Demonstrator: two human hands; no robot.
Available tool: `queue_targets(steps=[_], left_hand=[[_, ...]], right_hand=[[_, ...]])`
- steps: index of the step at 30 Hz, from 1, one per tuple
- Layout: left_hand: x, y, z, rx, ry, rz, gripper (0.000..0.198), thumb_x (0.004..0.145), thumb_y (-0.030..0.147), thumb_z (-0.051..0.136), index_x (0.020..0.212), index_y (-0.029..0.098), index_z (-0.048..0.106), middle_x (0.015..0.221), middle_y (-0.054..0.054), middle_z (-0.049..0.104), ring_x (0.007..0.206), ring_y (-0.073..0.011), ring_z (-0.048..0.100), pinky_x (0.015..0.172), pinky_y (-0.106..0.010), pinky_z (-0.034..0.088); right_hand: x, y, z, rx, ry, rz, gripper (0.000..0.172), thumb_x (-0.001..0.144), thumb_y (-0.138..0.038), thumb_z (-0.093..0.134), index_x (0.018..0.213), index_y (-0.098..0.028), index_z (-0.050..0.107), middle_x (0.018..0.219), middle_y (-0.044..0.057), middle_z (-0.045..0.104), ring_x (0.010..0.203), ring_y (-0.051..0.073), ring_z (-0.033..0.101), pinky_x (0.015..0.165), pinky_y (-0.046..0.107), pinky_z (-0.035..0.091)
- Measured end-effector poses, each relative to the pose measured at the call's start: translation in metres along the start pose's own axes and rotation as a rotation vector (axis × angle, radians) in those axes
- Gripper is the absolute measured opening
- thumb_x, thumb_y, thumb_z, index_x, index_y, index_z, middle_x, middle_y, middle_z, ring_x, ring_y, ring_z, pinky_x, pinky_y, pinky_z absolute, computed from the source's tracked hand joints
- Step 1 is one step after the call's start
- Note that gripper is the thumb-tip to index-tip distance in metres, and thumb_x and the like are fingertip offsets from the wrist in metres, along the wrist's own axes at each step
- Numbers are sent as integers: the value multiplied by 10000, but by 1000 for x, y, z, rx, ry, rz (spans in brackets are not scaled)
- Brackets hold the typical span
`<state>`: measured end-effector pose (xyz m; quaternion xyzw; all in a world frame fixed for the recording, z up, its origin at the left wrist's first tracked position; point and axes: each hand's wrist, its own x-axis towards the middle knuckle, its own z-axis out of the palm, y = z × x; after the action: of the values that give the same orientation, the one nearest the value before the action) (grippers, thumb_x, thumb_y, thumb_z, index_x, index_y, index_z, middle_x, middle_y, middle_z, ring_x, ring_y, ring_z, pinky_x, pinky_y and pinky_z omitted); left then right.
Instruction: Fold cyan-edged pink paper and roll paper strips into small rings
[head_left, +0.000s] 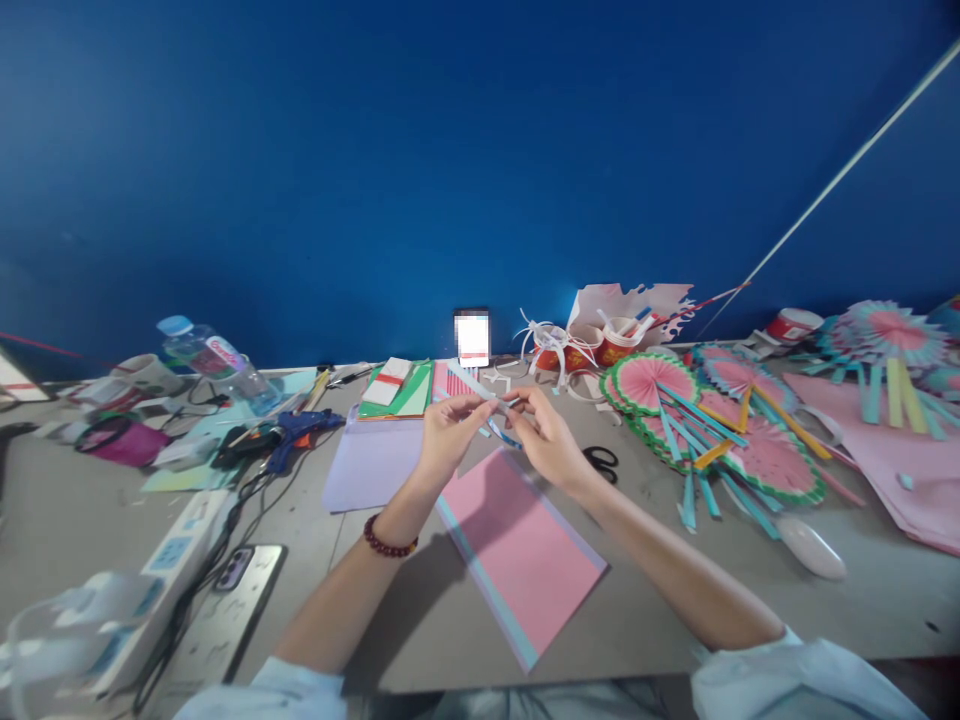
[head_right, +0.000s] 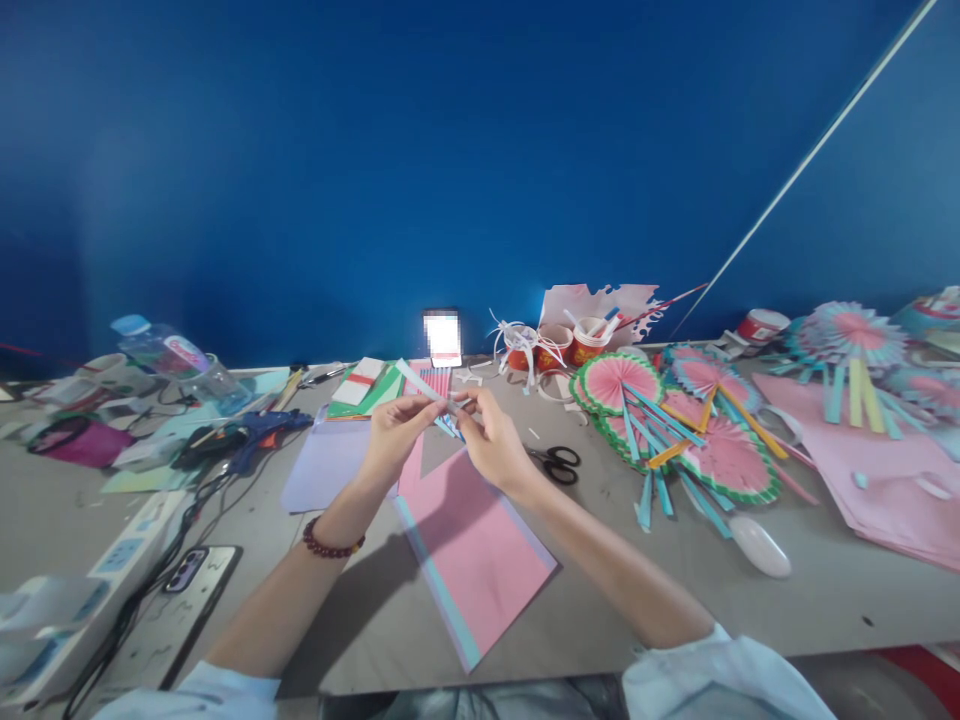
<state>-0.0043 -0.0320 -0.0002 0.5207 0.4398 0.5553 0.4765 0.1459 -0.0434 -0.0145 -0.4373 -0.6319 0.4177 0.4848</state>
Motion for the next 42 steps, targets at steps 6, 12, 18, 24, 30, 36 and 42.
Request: queue_targets(steps=[6,12,18,24,30,36,42], left_hand=[[-1,4,1,7,8,-44,222,663,383,763,634,168,718,657,-39,701,617,-141,598,561,-237,440],[0,5,1,-16,-2,-74,232,651,395,773,623,174,707,659,-35,700,607,-130,589,553,-231,435],[0,4,-1,-44,-24,-95,236,661,391,774,642,165,709,668,-38,702,618,-126,604,555,-219,432],[0,2,1,-39,-81,-62,253,641,398,785,694,158,725,685,-39,701,609,-132,587,573,-240,448],[-2,3,3,34,-27,18,254,677,395,758,624,153,703,599,-21,664,561,-118,555,530,-227,416],[-3,7,3,46,-8,-4,258,689,401,751,634,154,701,637,-36,698,609,-141,617,544,-224,451],[-2,5,1,14,4,-69,251,673,402,764,625,161,709,654,-46,718,608,-144,633,540,-221,451]], right_hand=[[2,5,0,-2,11,-34,241,886,-318,476,1106,-221,489,878,13,584,727,131,610,637,257,481],[2,5,-1,-8,12,-41,234,889,-337,486,1095,-226,490,891,21,595,754,139,620,664,268,496],[3,4,-2,1,-8,-37,245,882,-338,496,1096,-220,481,909,34,592,800,155,629,676,277,498],[3,1,-3,-4,-5,-29,209,868,-288,504,1065,-218,500,874,19,592,745,141,611,648,267,478],[2,1,0,-22,-10,-45,242,873,-253,474,1109,-211,504,910,34,604,803,150,617,695,276,484],[3,7,-1,-28,-7,-70,259,868,-214,464,1124,-218,502,980,49,599,856,159,605,728,294,484],[3,7,0,-4,-31,-78,234,893,-235,451,1126,-218,475,981,51,616,780,155,616,725,320,487]])
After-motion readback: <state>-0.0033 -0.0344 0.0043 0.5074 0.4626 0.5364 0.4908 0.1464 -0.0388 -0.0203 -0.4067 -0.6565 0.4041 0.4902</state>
